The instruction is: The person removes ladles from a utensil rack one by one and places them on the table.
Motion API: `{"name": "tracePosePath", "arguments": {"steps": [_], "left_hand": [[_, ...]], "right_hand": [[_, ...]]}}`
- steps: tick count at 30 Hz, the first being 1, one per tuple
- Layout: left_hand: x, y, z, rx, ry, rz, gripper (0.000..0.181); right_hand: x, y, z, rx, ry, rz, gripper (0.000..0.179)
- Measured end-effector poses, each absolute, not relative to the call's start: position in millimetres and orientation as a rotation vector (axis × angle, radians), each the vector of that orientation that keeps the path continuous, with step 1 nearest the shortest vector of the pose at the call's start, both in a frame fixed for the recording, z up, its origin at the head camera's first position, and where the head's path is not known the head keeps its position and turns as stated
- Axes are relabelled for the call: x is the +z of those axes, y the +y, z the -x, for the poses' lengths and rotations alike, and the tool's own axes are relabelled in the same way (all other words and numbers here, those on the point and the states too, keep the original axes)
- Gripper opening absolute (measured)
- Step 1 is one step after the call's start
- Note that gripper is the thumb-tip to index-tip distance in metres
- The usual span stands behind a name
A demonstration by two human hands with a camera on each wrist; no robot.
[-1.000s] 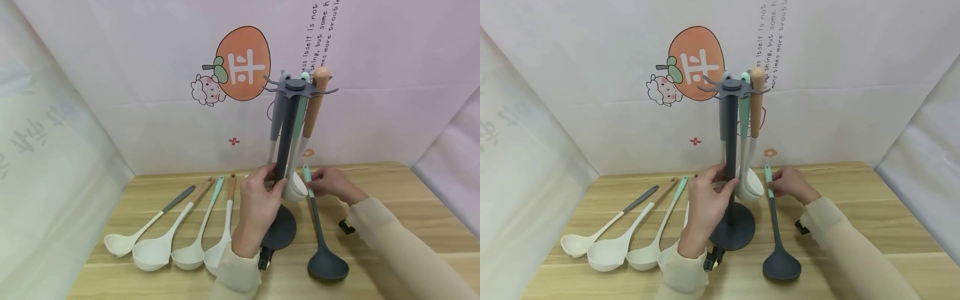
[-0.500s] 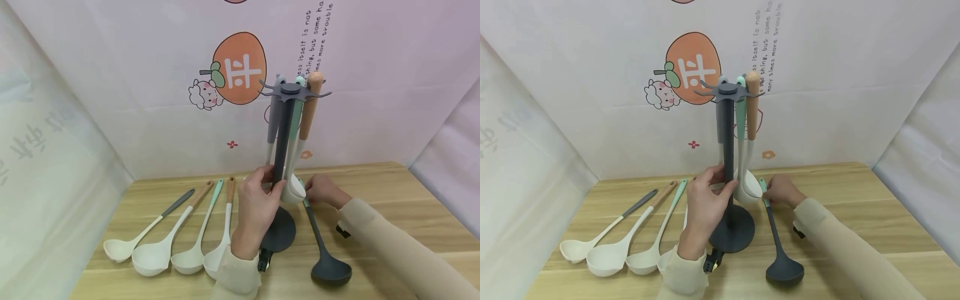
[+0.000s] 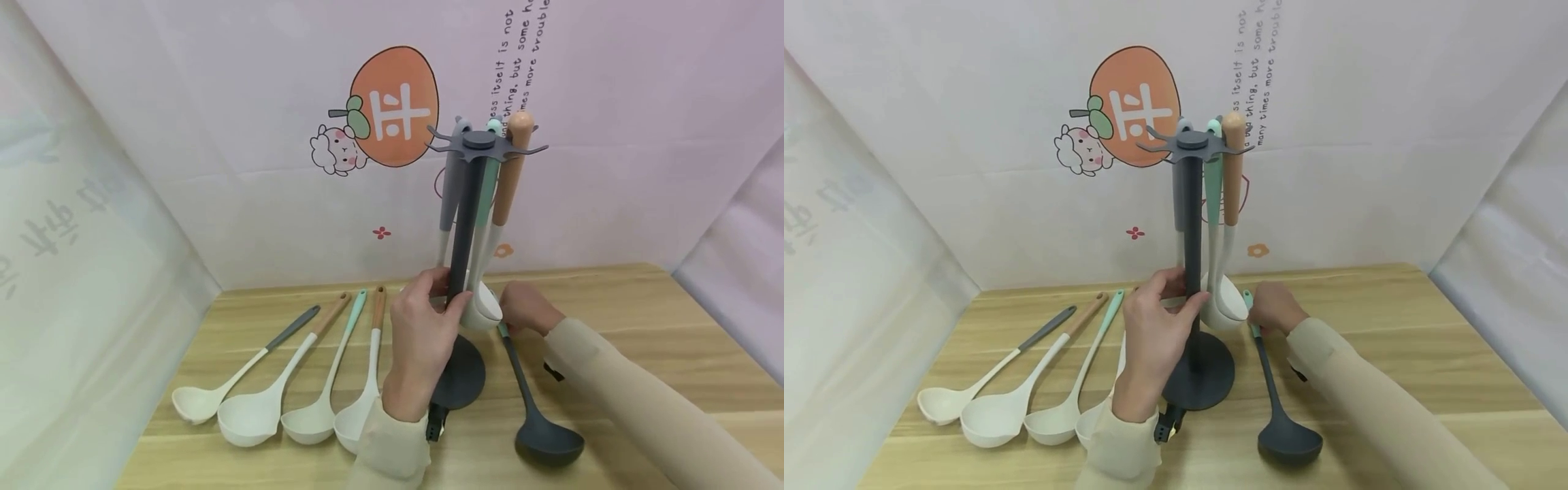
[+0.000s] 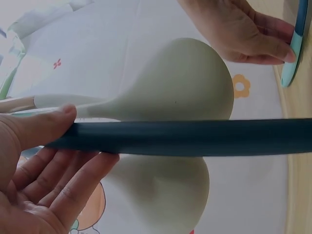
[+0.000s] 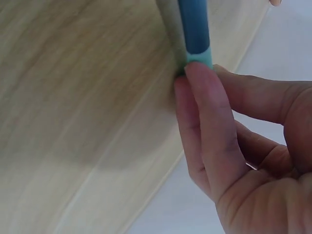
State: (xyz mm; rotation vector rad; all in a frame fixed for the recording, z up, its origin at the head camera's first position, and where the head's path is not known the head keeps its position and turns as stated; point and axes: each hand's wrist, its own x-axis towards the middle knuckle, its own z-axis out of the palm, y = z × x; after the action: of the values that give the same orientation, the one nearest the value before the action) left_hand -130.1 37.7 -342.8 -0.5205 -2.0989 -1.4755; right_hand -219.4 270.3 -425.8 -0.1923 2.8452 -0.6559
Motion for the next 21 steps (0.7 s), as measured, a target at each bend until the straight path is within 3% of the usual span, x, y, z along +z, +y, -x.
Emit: {"name": "tracePosePath", "arguments": {"steps": [10, 21], "left_hand": [[-346.9, 39.3, 131.9, -1.484, -1.993, 0.54, 0.026], [-348.5, 42.3, 131.9, -1.483, -1.979, 0.541, 0.025]], "right_hand": [[-418.5, 257.6, 223.0, -0.597, 2.825, 0.142, 0.041], [-413.6, 257.5, 223.4, -0.624, 2.8, 0.077, 0.036]]}}
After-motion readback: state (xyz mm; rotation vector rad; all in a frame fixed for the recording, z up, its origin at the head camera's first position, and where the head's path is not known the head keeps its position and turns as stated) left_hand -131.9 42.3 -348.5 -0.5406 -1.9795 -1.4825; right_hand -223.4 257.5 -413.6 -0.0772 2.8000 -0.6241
